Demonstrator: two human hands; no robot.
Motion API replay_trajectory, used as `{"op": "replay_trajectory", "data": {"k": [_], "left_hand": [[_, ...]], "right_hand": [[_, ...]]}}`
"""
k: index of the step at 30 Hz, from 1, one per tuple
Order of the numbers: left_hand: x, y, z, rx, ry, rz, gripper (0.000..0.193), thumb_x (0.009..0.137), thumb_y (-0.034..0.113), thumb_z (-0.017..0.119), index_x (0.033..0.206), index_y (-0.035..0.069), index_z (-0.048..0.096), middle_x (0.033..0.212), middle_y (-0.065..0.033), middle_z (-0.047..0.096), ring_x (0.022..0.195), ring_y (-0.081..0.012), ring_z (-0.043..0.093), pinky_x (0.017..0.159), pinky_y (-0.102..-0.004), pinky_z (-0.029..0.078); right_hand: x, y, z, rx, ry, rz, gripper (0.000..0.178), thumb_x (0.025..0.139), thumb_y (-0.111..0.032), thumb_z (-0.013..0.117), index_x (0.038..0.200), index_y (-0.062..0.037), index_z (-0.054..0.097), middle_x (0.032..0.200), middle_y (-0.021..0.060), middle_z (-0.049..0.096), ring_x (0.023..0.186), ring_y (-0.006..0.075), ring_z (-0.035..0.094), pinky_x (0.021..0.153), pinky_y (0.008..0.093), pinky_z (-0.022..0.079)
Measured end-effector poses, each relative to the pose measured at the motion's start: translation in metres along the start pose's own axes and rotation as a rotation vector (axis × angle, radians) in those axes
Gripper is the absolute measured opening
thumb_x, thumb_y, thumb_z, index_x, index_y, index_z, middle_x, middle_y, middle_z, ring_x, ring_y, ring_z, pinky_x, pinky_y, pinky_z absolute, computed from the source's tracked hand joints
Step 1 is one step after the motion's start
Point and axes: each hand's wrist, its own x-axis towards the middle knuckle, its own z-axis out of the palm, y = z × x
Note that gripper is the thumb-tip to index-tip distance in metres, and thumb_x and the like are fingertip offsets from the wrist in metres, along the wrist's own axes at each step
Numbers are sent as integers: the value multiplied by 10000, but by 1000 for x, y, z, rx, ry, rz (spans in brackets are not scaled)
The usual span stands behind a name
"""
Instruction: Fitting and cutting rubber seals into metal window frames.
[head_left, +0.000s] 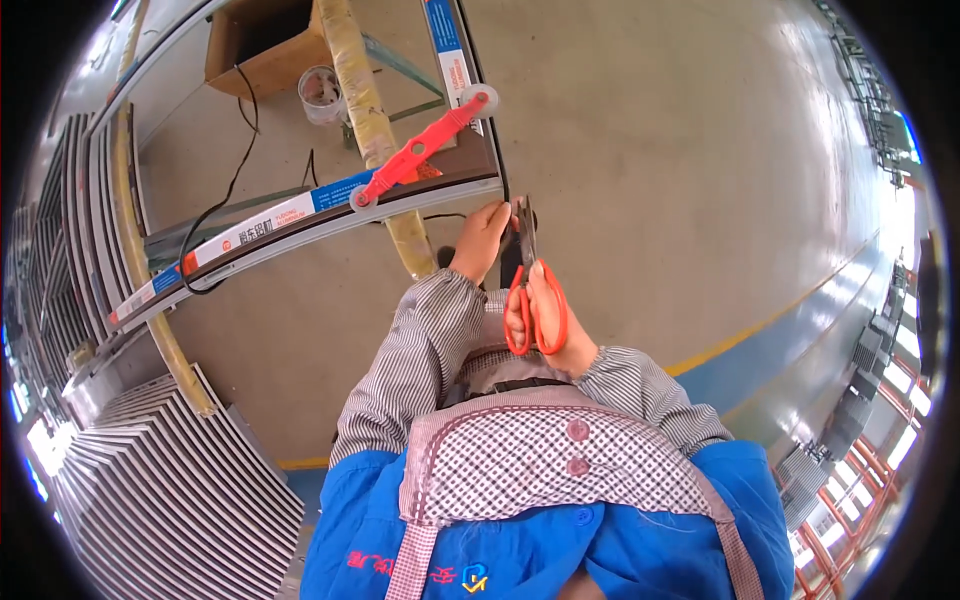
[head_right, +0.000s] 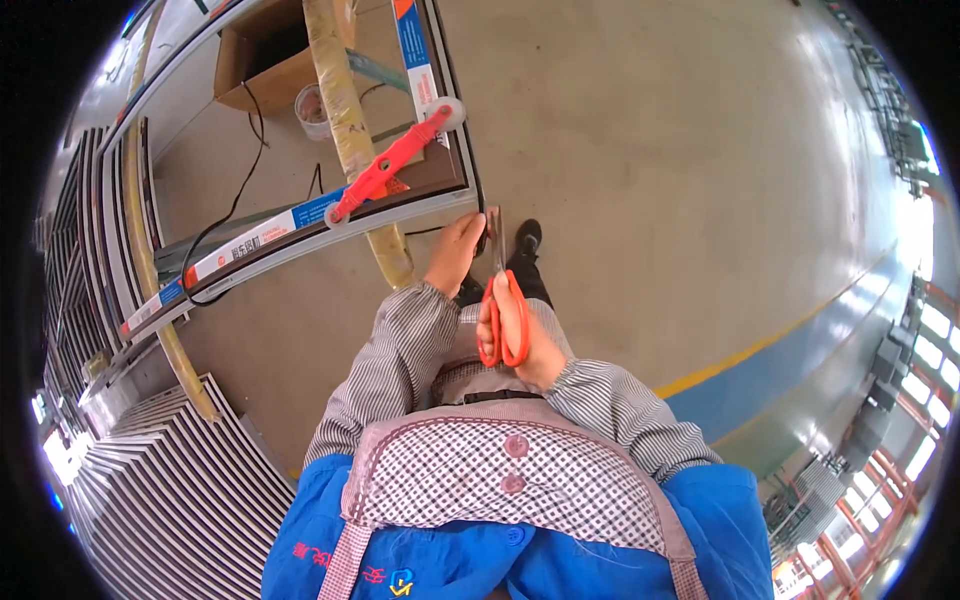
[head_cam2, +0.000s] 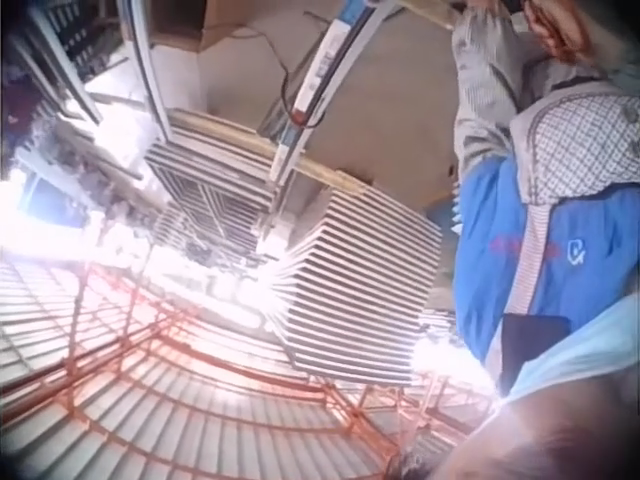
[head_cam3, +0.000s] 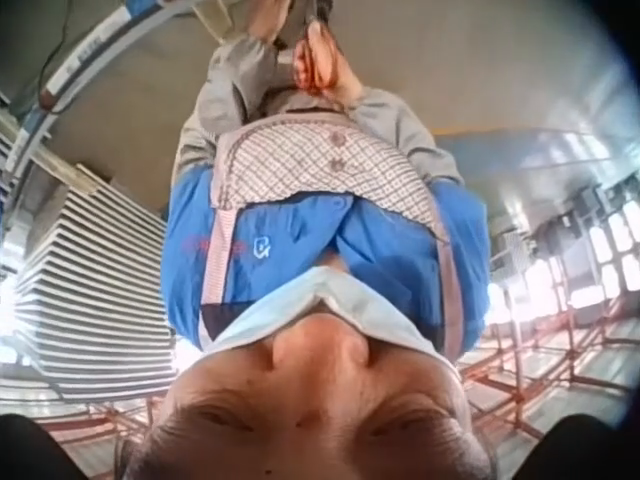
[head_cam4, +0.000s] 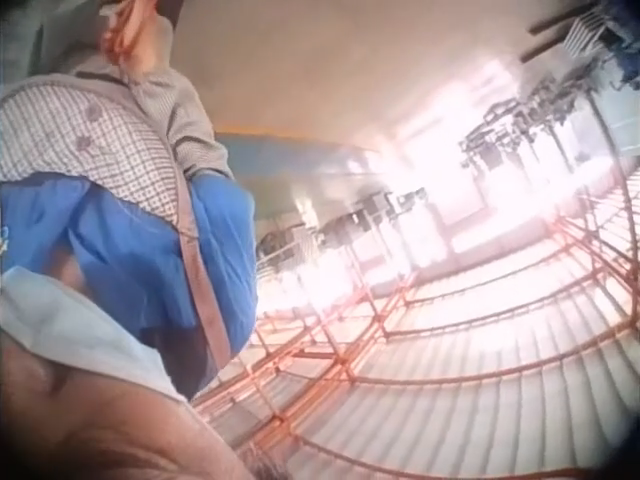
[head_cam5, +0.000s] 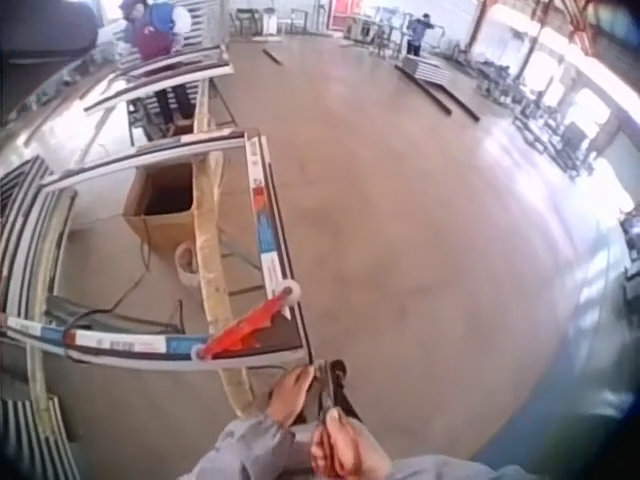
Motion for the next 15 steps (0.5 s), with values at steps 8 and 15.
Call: {"op": "replay_trajectory", "data": {"k": [8, 15], "left_hand": [[2, -10, 12, -361, 69, -194, 240, 858, 228, 496, 955, 45, 616, 717, 39, 563, 563, -17, 407, 492, -171, 313], [-1, -6, 16, -334, 110, -182, 209, 840, 207, 546, 921, 27, 613, 743, -8, 581, 585, -44, 484, 493, -189, 382]], "right_hand": [[12, -3, 21, 123, -44, 14, 547, 811, -623, 350, 714, -89, 420, 536, 20, 400, 462, 122, 394, 442, 240, 357], [15, -8, 31, 189, 2, 51, 595, 807, -653, 286, 690, -85, 418, 542, 21, 424, 447, 129, 391, 436, 245, 365]]}}
